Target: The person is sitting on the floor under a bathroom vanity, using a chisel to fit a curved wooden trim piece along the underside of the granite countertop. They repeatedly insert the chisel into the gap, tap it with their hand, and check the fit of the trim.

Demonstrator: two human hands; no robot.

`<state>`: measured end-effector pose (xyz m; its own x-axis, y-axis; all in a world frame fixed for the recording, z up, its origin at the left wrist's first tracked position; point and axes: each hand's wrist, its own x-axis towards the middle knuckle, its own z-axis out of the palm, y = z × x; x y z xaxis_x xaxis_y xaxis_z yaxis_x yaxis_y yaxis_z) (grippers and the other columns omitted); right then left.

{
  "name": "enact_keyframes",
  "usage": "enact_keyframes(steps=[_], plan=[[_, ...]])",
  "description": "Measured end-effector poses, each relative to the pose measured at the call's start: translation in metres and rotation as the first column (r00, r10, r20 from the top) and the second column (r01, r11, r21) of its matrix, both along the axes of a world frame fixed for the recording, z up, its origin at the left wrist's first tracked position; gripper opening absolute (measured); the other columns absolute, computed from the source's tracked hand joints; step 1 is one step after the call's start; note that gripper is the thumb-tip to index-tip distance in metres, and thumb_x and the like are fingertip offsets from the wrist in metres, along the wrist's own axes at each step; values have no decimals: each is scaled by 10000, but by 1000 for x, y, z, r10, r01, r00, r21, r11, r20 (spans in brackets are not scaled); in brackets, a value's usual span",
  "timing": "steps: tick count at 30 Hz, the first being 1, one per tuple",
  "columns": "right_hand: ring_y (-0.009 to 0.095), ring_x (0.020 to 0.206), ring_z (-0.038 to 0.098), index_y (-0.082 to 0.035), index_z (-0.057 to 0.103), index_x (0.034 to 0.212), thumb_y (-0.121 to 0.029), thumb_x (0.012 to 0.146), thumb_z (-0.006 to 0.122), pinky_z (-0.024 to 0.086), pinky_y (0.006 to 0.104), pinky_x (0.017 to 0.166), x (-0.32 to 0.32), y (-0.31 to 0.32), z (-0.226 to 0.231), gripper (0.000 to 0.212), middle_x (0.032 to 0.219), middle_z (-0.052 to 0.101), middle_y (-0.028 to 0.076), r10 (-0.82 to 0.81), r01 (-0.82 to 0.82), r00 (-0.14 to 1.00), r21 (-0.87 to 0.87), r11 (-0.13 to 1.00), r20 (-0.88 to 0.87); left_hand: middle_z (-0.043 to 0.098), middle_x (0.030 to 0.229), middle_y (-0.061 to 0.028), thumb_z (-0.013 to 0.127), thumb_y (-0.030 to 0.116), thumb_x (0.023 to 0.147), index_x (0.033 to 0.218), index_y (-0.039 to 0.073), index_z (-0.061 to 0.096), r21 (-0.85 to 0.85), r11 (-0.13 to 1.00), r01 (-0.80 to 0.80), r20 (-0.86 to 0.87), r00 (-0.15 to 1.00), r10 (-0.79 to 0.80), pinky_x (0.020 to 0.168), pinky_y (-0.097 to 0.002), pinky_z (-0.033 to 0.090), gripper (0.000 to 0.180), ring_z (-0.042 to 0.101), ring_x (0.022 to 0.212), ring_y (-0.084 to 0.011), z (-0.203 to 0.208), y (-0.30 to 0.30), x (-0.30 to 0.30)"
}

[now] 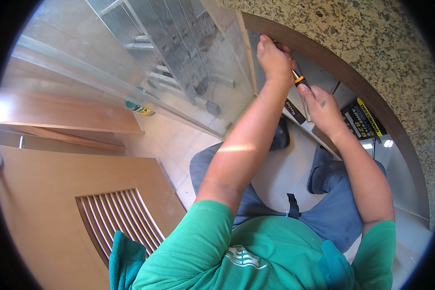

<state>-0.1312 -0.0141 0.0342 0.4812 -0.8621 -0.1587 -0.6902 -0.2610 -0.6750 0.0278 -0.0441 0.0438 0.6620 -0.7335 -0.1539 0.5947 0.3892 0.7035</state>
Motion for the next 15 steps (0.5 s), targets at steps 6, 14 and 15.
enact_keyframes(steps=[6,14,15], plan=[[429,802,626,33,623,886,-538,1037,499,485,449,743,1,2,-6,603,804,643,250,4,-6,991,13,1000,130,511,682,-60,331,447,1104,967,97,469,-2,1000,-26,29,999,26,381,-313,324,400,397,420,-147,2,4,-1],[423,771,611,30,615,877,-542,1040,491,474,458,736,4,3,-4,607,776,630,236,5,-5,992,2,1000,124,491,634,-62,333,446,1102,936,85,458,-10,1000,-26,61,998,26,375,-319,326,417,396,410,-157,-1,2,2],[425,775,614,26,617,879,-550,1040,484,472,466,741,4,2,-6,612,776,632,234,11,-9,994,-20,1000,112,493,637,-62,332,446,1102,936,86,459,-6,1000,-21,53,998,21,375,-319,326,416,394,408,-158,-2,1,2]])
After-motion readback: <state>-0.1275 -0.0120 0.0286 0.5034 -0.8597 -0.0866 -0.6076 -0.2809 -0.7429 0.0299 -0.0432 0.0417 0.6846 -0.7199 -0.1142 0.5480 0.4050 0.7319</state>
